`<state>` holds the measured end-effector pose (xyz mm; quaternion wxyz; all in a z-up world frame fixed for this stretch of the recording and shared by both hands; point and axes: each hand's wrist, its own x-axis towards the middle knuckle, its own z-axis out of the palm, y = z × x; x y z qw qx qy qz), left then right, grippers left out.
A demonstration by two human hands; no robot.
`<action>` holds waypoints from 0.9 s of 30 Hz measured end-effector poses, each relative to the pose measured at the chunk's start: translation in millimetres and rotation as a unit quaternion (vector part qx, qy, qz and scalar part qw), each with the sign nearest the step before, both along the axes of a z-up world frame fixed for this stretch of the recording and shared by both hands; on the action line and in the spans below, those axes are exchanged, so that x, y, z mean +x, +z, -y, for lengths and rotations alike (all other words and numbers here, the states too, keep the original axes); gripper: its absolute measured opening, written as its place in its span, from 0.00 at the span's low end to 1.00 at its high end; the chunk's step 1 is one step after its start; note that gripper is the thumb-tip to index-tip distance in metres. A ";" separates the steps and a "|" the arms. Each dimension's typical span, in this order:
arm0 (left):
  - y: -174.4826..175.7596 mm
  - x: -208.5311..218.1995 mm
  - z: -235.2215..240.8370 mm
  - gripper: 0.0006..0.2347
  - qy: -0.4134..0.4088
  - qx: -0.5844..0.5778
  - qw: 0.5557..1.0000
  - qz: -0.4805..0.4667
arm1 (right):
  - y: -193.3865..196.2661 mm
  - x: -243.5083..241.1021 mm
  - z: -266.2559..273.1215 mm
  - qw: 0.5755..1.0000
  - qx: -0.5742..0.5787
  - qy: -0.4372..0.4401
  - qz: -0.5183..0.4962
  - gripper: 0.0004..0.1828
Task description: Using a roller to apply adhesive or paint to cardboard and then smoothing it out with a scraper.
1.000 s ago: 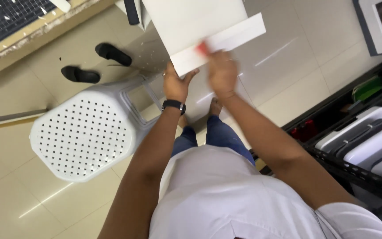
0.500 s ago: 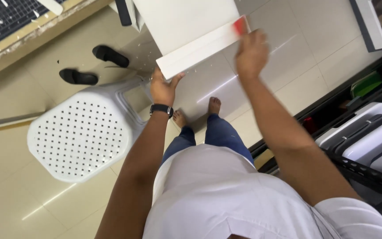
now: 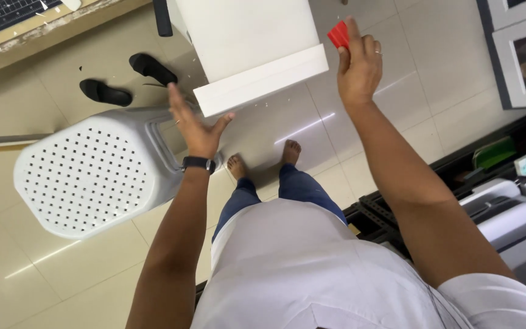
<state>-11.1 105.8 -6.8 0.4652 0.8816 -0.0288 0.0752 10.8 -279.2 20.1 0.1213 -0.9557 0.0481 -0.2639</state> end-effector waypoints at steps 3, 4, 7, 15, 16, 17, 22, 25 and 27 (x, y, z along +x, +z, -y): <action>4.3 -7.3 33.8 0.51 -0.036 0.085 0.982 0.167 | 35.8 -0.5 11.5 0.988 -0.004 0.153 -0.014 0.23; 11.7 -4.8 59.2 0.51 -0.028 0.089 0.983 0.161 | 36.5 -4.3 17.4 0.987 -0.001 0.163 -0.018 0.23; 20.4 15.5 127.0 0.28 -0.129 0.124 0.964 0.198 | 38.9 1.4 28.6 0.949 -0.056 0.303 -0.066 0.20; 1.7 33.6 160.7 0.19 -0.115 0.210 0.934 0.266 | 44.1 50.9 39.2 0.912 -0.024 0.399 -0.095 0.14; 1.2 34.1 161.9 0.19 -0.111 0.211 0.934 0.265 | 43.6 53.4 43.4 0.910 -0.024 0.403 -0.095 0.14; 0.0 34.6 162.7 0.19 -0.095 0.218 0.934 0.267 | 42.5 55.9 47.2 0.904 -0.032 0.414 -0.106 0.13; 3.5 30.2 166.3 0.18 -0.069 0.209 0.943 0.252 | 36.8 62.5 44.7 0.889 -0.054 0.429 -0.153 0.12; 3.8 26.7 171.1 0.18 -0.050 0.225 0.947 0.224 | 33.6 62.7 45.5 0.882 -0.072 0.421 -0.200 0.14; 0.9 24.0 170.8 0.28 -0.033 0.234 0.948 0.212 | 34.4 61.5 41.9 0.882 -0.105 0.419 -0.188 0.15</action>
